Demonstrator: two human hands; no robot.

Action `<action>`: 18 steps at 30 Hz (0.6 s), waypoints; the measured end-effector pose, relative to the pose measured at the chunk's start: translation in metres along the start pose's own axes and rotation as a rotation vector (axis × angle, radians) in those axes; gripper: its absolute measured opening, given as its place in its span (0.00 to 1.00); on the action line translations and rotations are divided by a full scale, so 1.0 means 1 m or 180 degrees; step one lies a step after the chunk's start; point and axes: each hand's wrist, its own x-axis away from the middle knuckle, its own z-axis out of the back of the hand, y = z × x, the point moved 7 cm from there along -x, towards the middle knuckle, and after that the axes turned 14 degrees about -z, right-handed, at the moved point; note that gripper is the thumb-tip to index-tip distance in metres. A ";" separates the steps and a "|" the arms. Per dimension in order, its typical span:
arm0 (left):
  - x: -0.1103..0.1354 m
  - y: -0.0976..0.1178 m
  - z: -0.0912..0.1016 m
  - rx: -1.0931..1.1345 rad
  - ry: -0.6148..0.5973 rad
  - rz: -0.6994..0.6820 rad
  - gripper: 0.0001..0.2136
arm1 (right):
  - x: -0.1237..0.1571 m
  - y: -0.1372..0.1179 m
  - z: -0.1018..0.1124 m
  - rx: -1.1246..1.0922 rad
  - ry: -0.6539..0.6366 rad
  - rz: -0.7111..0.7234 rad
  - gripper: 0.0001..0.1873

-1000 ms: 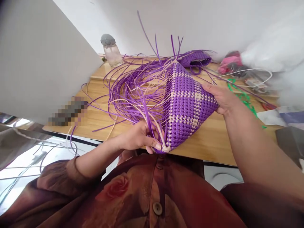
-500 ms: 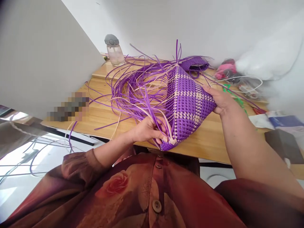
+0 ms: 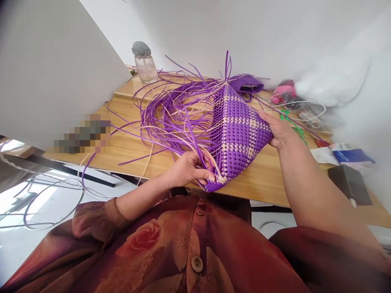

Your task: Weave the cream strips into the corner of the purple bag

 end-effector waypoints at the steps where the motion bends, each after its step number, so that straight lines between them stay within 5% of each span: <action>1: 0.002 0.000 0.001 0.0035 0.0039 0.0026 0.29 | 0.001 -0.001 -0.001 0.0008 -0.0006 0.0005 0.13; 11: 0.018 0.013 -0.005 -0.0136 0.0007 0.0671 0.19 | 0.001 -0.007 -0.001 0.0167 0.0121 0.0120 0.10; 18: 0.019 0.007 -0.013 0.0380 0.0307 0.0546 0.27 | 0.002 -0.008 0.001 0.0556 0.0320 0.0210 0.12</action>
